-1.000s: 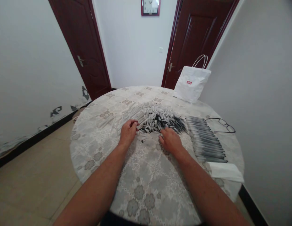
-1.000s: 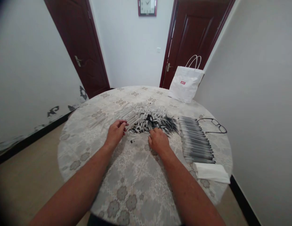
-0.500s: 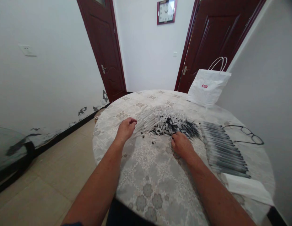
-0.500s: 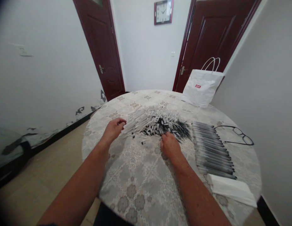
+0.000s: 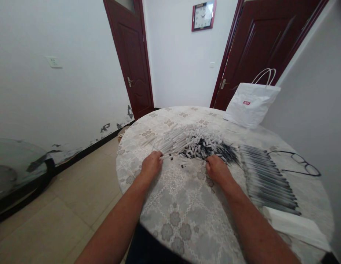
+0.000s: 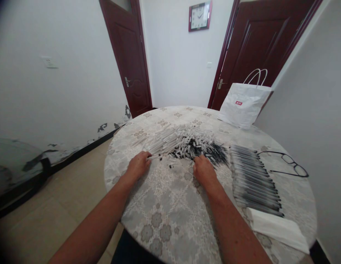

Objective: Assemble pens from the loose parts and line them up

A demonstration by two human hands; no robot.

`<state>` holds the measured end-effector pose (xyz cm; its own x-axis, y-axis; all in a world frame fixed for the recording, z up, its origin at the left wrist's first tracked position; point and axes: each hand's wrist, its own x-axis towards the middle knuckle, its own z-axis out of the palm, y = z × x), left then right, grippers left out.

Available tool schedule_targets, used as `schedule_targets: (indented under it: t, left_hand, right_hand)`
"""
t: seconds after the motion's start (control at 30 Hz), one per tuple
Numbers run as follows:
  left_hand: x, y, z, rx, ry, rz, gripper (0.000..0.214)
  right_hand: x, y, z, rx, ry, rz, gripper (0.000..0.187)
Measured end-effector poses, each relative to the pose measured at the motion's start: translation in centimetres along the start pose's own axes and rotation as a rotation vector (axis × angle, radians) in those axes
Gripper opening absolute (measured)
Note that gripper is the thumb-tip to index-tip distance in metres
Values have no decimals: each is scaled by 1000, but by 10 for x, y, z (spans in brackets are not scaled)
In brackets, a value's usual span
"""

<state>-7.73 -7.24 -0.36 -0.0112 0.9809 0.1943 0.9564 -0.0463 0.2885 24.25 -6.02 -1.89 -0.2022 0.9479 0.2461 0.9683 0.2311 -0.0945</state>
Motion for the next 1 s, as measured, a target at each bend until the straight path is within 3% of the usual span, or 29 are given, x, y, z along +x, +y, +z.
schedule_targets:
  t: [0.17,0.33,0.57,0.77,1.0]
  left_hand:
    - [-1,2,12,51,-18,23,27]
    - [0,9,9,28,1,57,27]
    - [29,56,8,10,17,218,27]
    - [59,90,28,80,23,180,22]
    - [65,91,42,97,24,113,24]
  right_hand:
    - [1,6,2,61,35,-15,23]
    - [2,8,3,67,68,-15,24]
    - [2,7,3,154,103,7,25]
    - [4,15,6,245,161,28,23]
    - [6,21,7,175,272,104,23]
